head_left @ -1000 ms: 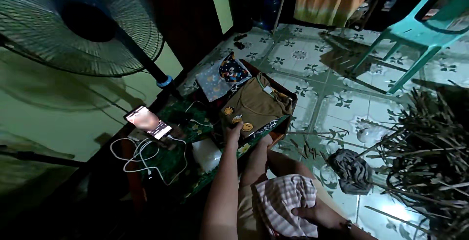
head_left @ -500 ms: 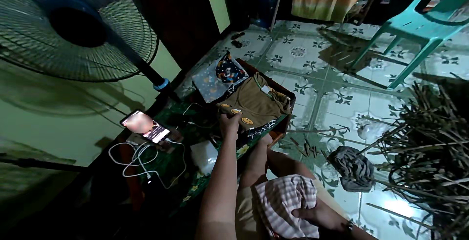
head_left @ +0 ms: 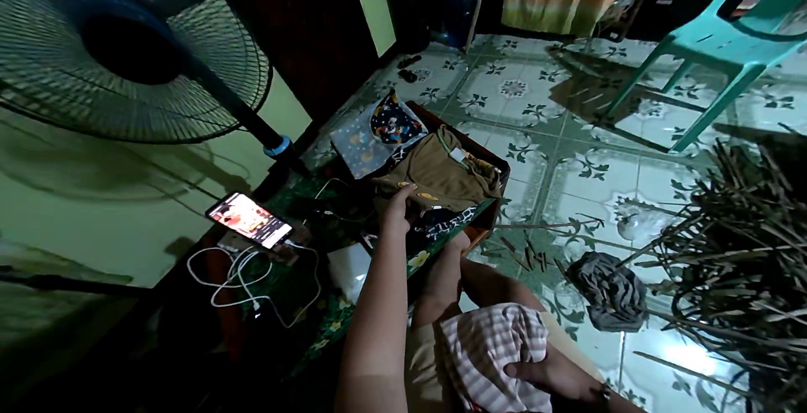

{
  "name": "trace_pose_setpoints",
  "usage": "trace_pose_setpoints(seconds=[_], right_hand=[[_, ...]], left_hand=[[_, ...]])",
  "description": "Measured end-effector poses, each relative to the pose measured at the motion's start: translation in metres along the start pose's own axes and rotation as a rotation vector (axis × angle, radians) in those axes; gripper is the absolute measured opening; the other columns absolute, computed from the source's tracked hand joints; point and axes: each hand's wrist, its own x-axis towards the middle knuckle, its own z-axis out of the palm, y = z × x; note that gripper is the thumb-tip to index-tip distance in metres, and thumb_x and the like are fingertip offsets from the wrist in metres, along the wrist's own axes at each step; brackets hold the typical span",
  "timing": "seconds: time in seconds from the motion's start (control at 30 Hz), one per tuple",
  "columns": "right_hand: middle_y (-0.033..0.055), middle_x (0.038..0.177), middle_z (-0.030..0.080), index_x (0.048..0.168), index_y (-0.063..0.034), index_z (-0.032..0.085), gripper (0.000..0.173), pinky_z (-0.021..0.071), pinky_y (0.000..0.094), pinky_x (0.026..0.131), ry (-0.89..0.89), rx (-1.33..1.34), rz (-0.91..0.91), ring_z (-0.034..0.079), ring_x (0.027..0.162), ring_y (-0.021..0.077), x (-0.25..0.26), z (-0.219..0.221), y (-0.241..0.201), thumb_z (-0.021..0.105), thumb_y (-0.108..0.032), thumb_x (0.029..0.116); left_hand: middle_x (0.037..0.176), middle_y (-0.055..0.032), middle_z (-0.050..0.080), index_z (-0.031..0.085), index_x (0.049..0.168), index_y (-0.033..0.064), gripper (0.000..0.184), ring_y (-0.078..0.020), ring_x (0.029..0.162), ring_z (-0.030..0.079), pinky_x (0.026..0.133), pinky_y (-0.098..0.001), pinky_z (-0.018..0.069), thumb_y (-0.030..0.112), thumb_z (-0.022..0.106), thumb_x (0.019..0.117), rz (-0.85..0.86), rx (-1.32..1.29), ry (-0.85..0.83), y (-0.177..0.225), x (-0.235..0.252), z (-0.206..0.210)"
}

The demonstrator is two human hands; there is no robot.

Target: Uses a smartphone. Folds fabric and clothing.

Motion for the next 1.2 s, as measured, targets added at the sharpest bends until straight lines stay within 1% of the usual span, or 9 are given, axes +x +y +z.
trace_pose_setpoints(seconds=[0.13,0.23,0.37,0.47,0.6,0.67,0.8,0.97,1.2], right_hand=[[0.0049,0.106,0.076,0.123,-0.0044,0.065,0.048,0.0612,0.0361,0.093,0.006,-0.010,0.001,0.074,0.098,0.0151,0.000,0.001,-0.002,0.084,-0.010,0.0799],[0.0048,0.107,0.076,0.124,-0.0051,0.065,0.047,0.0610,0.0362,0.094,-0.010,0.003,-0.009,0.074,0.099,0.0153,0.001,0.000,0.000,0.084,-0.010,0.0808],[0.0054,0.107,0.076,0.124,-0.0053,0.065,0.047,0.0607,0.0371,0.094,-0.018,0.012,-0.019,0.074,0.099,0.0160,0.002,-0.002,0.003,0.084,-0.010,0.0808],[0.0052,0.109,0.076,0.125,-0.0051,0.065,0.051,0.0603,0.0367,0.095,-0.009,-0.002,-0.024,0.073,0.101,0.0155,0.002,-0.002,0.003,0.085,-0.011,0.0793],[0.0051,0.109,0.076,0.125,-0.0049,0.065,0.050,0.0601,0.0361,0.096,-0.013,0.003,-0.045,0.073,0.101,0.0147,0.003,-0.001,0.002,0.085,-0.010,0.0795],[0.0053,0.109,0.076,0.125,-0.0049,0.065,0.050,0.0602,0.0362,0.095,-0.015,-0.003,-0.045,0.073,0.101,0.0150,0.003,-0.002,0.003,0.085,-0.011,0.0798],[0.0064,0.110,0.075,0.126,-0.0045,0.064,0.052,0.0602,0.0372,0.096,-0.018,0.003,-0.047,0.073,0.102,0.0163,0.003,-0.002,0.004,0.086,-0.011,0.0794],[0.0054,0.108,0.076,0.126,-0.0039,0.063,0.053,0.0608,0.0368,0.095,0.007,0.006,-0.028,0.073,0.100,0.0155,0.002,0.000,0.002,0.086,-0.010,0.0779],[0.0046,0.110,0.076,0.127,-0.0041,0.063,0.053,0.0602,0.0359,0.096,-0.003,0.010,-0.047,0.073,0.102,0.0146,0.002,-0.001,0.004,0.085,-0.010,0.0788]], left_hand=[[0.126,-0.0212,0.062,0.048,0.144,0.0055,0.071,-0.0323,0.107,0.064,0.086,-0.0497,0.0574,0.028,0.081,0.0850,-0.076,-0.003,-0.030,0.001,0.004,0.003],[0.111,-0.0161,0.064,0.052,0.137,0.0068,0.060,-0.0268,0.093,0.065,0.077,-0.0446,0.0579,0.031,0.078,0.0885,-0.078,0.012,-0.077,0.005,0.003,0.010],[0.127,-0.0208,0.060,0.041,0.148,0.0110,0.070,-0.0330,0.106,0.064,0.082,-0.0508,0.0579,0.026,0.078,0.0900,-0.038,0.006,-0.113,0.014,-0.011,0.018],[0.127,-0.0226,0.058,0.034,0.152,0.0123,0.078,-0.0336,0.103,0.063,0.080,-0.0495,0.0575,0.025,0.079,0.0892,-0.032,0.036,-0.099,0.017,-0.015,0.023],[0.135,-0.0250,0.053,0.026,0.156,0.0148,0.086,-0.0367,0.108,0.063,0.080,-0.0512,0.0579,0.025,0.080,0.0895,-0.039,0.059,-0.095,0.019,-0.018,0.028],[0.136,-0.0255,0.052,0.023,0.157,0.0161,0.088,-0.0367,0.106,0.063,0.079,-0.0506,0.0577,0.025,0.079,0.0901,-0.029,0.076,-0.103,0.018,-0.018,0.030],[0.135,-0.0256,0.052,0.022,0.157,0.0157,0.089,-0.0352,0.102,0.063,0.075,-0.0484,0.0574,0.024,0.079,0.0897,-0.016,0.083,-0.115,0.018,-0.018,0.034],[0.143,-0.0257,0.047,0.019,0.159,0.0165,0.093,-0.0386,0.111,0.061,0.079,-0.0527,0.0570,0.024,0.080,0.0887,0.002,0.099,-0.112,0.017,-0.020,0.036],[0.143,-0.0253,0.047,0.017,0.160,0.0199,0.095,-0.0374,0.109,0.061,0.080,-0.0519,0.0561,0.025,0.080,0.0890,-0.021,0.120,-0.100,0.017,-0.022,0.034]])
